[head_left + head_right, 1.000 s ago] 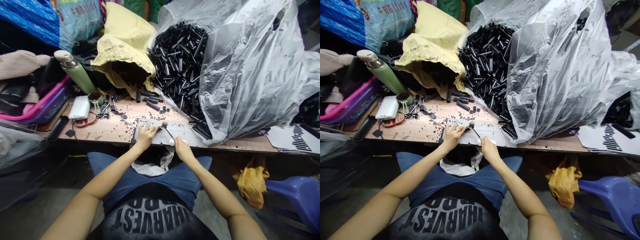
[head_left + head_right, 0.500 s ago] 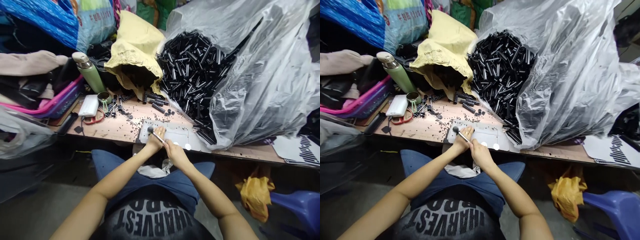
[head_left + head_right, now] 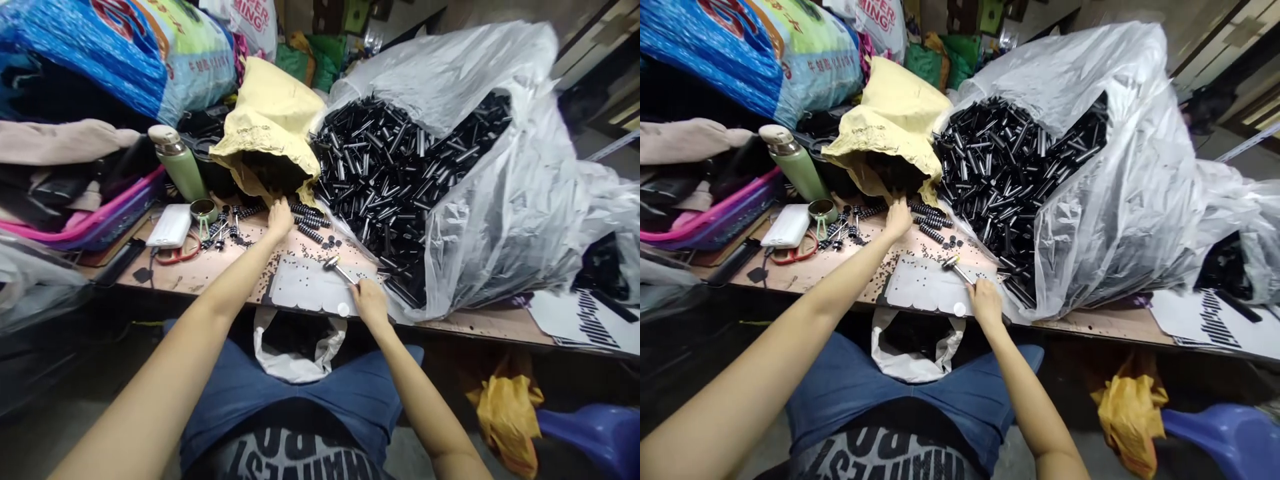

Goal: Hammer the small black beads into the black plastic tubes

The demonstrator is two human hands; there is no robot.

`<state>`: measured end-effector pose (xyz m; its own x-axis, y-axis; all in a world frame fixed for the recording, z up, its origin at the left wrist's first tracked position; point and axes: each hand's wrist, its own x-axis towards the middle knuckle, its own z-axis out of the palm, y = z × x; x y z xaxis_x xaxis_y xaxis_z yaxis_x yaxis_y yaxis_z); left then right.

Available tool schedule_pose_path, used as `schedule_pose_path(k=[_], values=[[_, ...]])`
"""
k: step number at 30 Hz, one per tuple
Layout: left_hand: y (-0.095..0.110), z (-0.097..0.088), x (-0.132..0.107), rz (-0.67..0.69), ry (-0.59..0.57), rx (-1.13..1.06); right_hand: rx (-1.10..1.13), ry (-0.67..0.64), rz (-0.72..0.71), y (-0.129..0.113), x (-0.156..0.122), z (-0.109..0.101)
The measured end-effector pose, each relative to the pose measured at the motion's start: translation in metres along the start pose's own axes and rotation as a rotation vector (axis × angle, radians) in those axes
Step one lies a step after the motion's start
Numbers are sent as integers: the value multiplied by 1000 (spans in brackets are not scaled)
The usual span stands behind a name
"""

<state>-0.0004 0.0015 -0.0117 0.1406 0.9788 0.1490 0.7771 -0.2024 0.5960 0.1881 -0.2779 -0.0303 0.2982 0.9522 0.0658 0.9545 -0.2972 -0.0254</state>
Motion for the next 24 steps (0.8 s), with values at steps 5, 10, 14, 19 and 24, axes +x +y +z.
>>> schedule_pose_path(k=[5, 10, 14, 19, 24], values=[[-3, 23, 42, -72, -170, 61, 114, 77, -135, -5, 29, -11], [-9, 19, 26, 1, -149, 14, 48, 160, -12, -1, 114, -33], [-11, -2, -8, -156, -87, -462, -92, 111, 246, -2, 177, -43], [-5, -25, -75, -395, -287, -1087, -69, 146, 197, -10, 178, -52], [23, -8, -129, -380, -342, -1211, -44, 139, -88, -61, 105, -42]])
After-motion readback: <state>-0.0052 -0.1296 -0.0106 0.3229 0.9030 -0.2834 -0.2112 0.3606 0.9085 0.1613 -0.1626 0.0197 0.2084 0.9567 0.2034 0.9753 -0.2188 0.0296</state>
